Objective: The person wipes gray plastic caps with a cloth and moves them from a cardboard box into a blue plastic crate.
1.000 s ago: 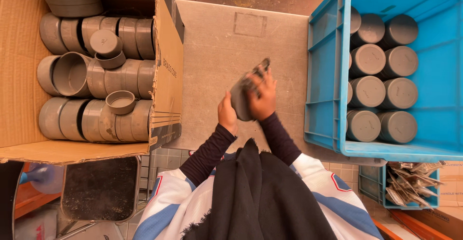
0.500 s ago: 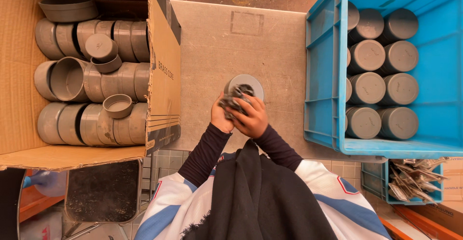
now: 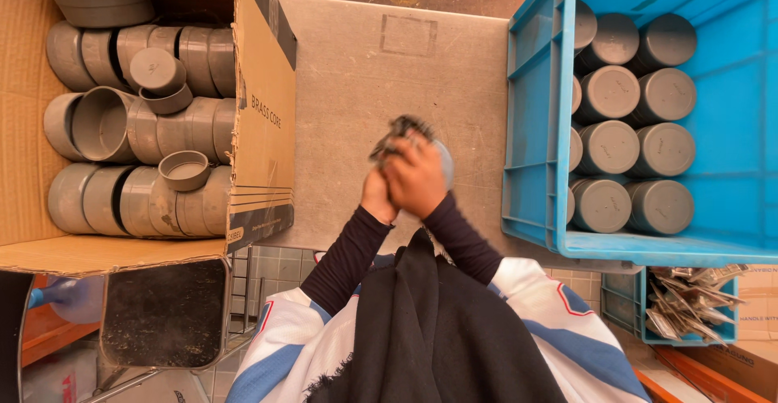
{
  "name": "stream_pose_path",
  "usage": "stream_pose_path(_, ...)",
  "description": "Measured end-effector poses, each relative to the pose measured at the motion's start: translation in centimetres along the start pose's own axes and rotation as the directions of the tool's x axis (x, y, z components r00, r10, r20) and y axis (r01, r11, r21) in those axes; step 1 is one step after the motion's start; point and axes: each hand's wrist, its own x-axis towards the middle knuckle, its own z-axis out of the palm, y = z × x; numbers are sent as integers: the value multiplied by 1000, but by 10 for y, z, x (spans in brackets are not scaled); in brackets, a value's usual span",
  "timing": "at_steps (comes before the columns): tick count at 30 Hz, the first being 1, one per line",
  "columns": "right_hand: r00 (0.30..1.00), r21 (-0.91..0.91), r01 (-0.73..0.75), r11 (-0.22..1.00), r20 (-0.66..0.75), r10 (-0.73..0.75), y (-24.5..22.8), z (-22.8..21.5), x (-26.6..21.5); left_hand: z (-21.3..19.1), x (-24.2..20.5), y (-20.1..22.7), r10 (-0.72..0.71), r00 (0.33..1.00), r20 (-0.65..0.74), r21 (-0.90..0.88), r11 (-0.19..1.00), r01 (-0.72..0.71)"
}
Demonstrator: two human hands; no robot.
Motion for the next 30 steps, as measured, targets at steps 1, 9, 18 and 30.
stream_pose_path(1,1000,3,6,1000,-5,-6,-5,-1,-10,-6,-7,0,8,1000,2,2,1000,-8)
stream_pose_path(9,973,153,-164,975,-139,185,32,-17,-44,-10,-26,-23,-70,983,-170,-136,990,47)
stream_pose_path(18,426,322,-905,278,682,595,95,-41,-17,13,-43,-51,178,957,-229,305,947,-103)
stream_pose_path(30,393,696,-497,-518,713,580,42,-35,-7,34,-61,-24,95,919,-383,-184,967,-177)
